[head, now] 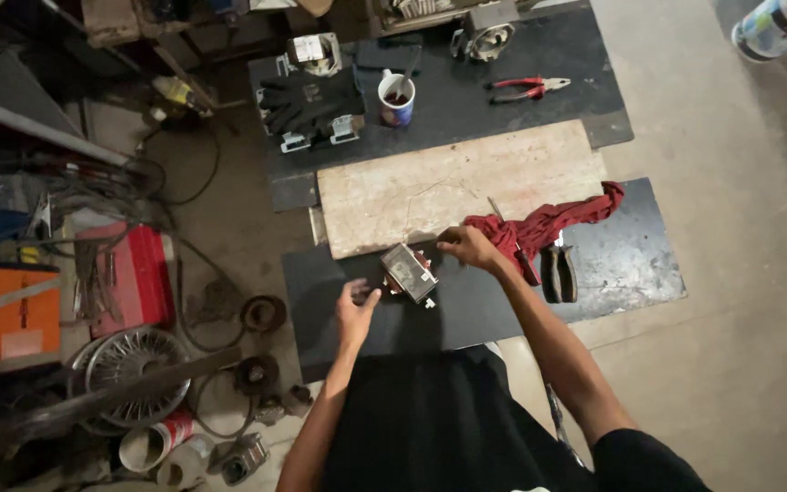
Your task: Disassembling and cleaning a small electronic component using a screwdriver and a cloth
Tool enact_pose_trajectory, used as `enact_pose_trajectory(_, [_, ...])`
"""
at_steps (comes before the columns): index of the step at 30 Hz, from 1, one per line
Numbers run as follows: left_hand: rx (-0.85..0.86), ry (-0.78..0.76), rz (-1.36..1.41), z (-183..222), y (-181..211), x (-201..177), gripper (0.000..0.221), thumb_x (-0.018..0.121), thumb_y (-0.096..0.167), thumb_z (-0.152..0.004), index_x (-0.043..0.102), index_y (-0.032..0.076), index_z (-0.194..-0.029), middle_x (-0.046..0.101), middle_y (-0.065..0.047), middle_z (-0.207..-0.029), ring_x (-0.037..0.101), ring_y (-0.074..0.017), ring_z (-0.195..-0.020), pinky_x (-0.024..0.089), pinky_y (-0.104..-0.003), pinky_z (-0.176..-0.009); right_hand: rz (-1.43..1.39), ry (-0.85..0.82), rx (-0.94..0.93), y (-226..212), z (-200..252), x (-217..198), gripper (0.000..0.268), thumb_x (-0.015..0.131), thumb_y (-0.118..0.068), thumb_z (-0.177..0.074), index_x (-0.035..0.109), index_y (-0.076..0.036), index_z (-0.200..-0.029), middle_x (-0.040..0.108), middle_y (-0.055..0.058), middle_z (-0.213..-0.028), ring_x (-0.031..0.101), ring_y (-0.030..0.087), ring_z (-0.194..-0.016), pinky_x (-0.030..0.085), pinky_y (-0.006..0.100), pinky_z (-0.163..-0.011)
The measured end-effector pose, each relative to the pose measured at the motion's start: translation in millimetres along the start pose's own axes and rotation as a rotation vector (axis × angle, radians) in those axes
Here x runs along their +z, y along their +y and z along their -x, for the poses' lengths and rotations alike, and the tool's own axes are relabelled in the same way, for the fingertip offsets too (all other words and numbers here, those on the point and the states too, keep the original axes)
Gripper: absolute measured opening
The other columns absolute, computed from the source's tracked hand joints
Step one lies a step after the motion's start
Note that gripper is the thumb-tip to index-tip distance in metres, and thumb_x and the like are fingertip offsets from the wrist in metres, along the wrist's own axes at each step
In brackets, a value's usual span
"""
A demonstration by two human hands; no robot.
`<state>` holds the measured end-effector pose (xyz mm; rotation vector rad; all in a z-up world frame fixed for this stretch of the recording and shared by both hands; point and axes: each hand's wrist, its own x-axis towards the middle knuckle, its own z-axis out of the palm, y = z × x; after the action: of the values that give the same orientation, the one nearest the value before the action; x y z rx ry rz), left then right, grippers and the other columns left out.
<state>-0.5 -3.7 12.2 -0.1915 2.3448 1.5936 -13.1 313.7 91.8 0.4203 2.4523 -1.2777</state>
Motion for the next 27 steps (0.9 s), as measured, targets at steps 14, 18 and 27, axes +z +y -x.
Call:
enact_pose_trajectory(14, [-0.149,-0.158,-0.061,-23.0,-47.1,19.0,0.035,0.082,0.024,-0.077,0.073,0.016,-0.109,0.075,-0.011,-0.103,0.072,-0.0292,-0.103,0.058,-0.041,-0.089,-0.389,-0.243,-0.016,-22.4,15.8,13.9,0.013,0.078,-0.013,-0.088,0.080,-0.007,-0.099,0.077,0.015,-0.083,0.071,0.022,-0.064,0.061,0.033,-0.056])
enact_pose_trajectory(18, [-0.512,-0.382,0.774,17.8,26.6,-17.4,0.058,0.070,0.037,-0.087,0.055,0.006,-0.134,0.069,-0.024,-0.126,0.070,-0.0370,-0.115,0.051,-0.049,-0.106,-0.318,-0.383,-0.180,-11.2,17.3,8.4,0.017,0.065,-0.013,-0.090,0.075,0.000,-0.085,0.070,0.015,-0.074,0.064,0.025,-0.067,0.057,0.036,-0.059])
enact_pose_trajectory(27, [-0.399,-0.189,0.539,0.8,-6.0,8.0,0.038,0.088,0.014,-0.083,0.072,-0.002,-0.114,0.074,-0.024,-0.098,0.078,-0.0296,-0.075,0.067,-0.036,-0.065,-0.407,-0.318,0.121,-23.2,21.2,10.3,0.030,0.065,-0.019,-0.097,0.072,-0.004,-0.122,0.073,0.013,-0.085,0.069,0.021,-0.076,0.061,0.032,-0.062])
